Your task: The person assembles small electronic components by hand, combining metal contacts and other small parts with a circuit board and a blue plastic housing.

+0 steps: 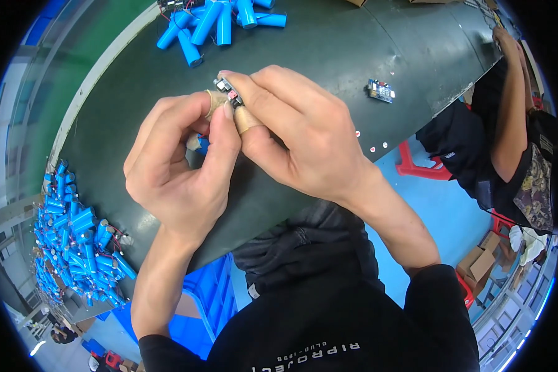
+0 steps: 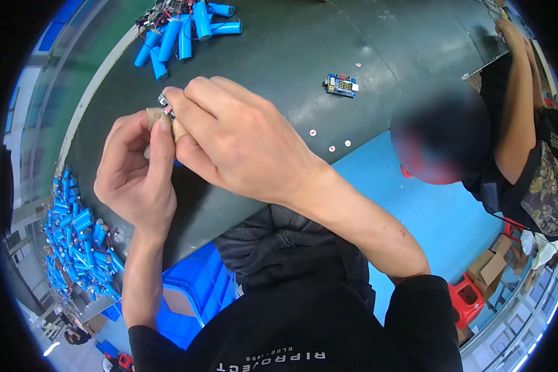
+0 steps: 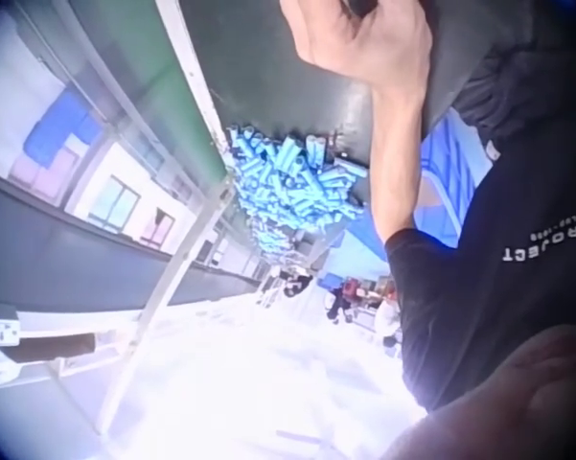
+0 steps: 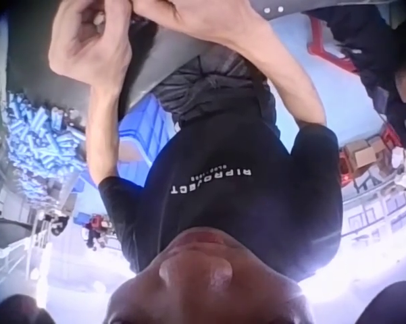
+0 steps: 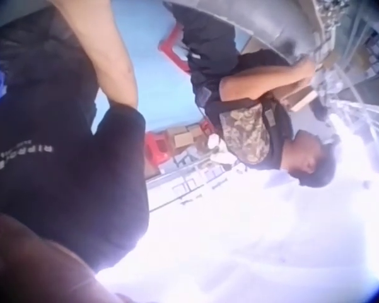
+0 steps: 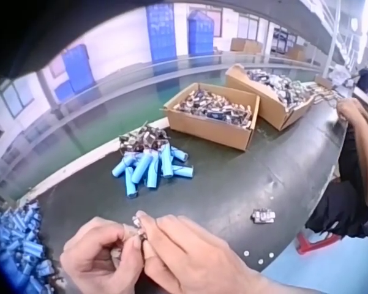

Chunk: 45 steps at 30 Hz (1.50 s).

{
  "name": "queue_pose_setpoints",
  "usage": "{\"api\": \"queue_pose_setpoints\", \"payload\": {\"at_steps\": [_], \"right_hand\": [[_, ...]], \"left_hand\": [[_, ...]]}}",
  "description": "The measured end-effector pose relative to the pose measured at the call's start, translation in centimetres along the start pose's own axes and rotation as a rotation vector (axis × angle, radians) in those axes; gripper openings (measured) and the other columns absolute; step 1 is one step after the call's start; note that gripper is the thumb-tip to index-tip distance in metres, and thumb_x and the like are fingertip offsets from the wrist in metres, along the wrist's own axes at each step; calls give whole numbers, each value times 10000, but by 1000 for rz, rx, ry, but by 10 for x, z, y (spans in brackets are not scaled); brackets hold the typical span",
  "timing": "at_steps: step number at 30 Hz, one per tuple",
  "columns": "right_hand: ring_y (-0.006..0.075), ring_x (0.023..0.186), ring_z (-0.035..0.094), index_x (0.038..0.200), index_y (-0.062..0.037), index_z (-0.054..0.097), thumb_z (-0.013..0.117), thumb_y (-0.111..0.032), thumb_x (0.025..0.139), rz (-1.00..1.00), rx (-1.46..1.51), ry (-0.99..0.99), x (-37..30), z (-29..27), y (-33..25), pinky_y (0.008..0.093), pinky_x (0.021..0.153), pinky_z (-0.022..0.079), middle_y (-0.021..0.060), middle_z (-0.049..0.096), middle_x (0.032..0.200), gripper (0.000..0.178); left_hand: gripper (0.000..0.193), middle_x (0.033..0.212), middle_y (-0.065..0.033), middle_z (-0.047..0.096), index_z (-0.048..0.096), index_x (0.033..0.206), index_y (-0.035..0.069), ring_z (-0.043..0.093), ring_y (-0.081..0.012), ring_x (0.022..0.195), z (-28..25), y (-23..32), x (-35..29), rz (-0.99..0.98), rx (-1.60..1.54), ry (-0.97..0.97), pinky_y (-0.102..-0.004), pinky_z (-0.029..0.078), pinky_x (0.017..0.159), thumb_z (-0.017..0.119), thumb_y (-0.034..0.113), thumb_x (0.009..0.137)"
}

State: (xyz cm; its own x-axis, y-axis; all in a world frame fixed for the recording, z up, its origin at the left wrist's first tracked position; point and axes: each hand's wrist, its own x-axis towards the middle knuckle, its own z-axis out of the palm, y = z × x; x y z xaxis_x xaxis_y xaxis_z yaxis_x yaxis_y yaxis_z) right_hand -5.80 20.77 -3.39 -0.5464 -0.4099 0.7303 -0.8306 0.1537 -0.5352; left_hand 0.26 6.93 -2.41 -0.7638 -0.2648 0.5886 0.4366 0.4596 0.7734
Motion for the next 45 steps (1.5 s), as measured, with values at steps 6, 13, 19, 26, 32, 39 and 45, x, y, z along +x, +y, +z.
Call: {"api": "queue_pose_setpoints", "payload": {"at_steps": [6,13,19,26,32,39,45], "right_hand": [[237,676,594,1106,54,640,645,10,801,6,-2,10,-2,2,-1,320,587,492,113,601,832,308],[241,682,594,1106,51,641,645,7,796,-24,-16,-19,0,-1,-1,321,588,493,112,600,839,313],[249,697,599,1097,52,645,645,14,767,-45,-20,-15,-1,-2,2,325,605,500,114,596,841,331],[253,716,602,1096,55,642,645,16,766,-31,-35,-34,-2,-1,0,328,615,502,115,588,849,332],[253,709,598,1119,53,633,641,15,786,-33,-33,-32,0,1,0,333,614,499,113,591,850,335],[244,688,600,1130,46,639,616,-4,819,31,-11,11,1,0,-4,324,595,491,116,610,829,316],[240,689,601,1107,43,655,619,-3,797,40,-3,7,2,-2,-3,323,597,491,106,617,822,315]], "left_hand": [[163,823,-104,647,651,936,-92,578,-107,682,0,1,-2,8,32,14,-203,471,604,696,-104,780],[168,821,-97,642,646,944,-96,571,-104,683,-2,1,-2,6,-3,2,-202,466,604,694,-105,782],[179,834,-104,637,638,960,-104,574,-106,696,-1,3,-3,-30,-33,-4,-203,469,612,685,-110,788],[177,845,-101,637,635,965,-104,576,-106,701,-2,4,-3,-56,-11,-18,-202,471,619,682,-109,794],[170,849,-94,640,636,960,-92,584,-103,705,-4,4,2,-75,20,-32,-205,477,623,684,-101,797],[176,862,-103,650,637,954,-84,609,-110,738,-2,3,2,-70,-68,8,-216,494,645,695,-90,788],[162,850,-109,649,644,927,-84,601,-117,713,-1,2,2,-35,-39,0,-217,487,627,699,-94,775]]}}
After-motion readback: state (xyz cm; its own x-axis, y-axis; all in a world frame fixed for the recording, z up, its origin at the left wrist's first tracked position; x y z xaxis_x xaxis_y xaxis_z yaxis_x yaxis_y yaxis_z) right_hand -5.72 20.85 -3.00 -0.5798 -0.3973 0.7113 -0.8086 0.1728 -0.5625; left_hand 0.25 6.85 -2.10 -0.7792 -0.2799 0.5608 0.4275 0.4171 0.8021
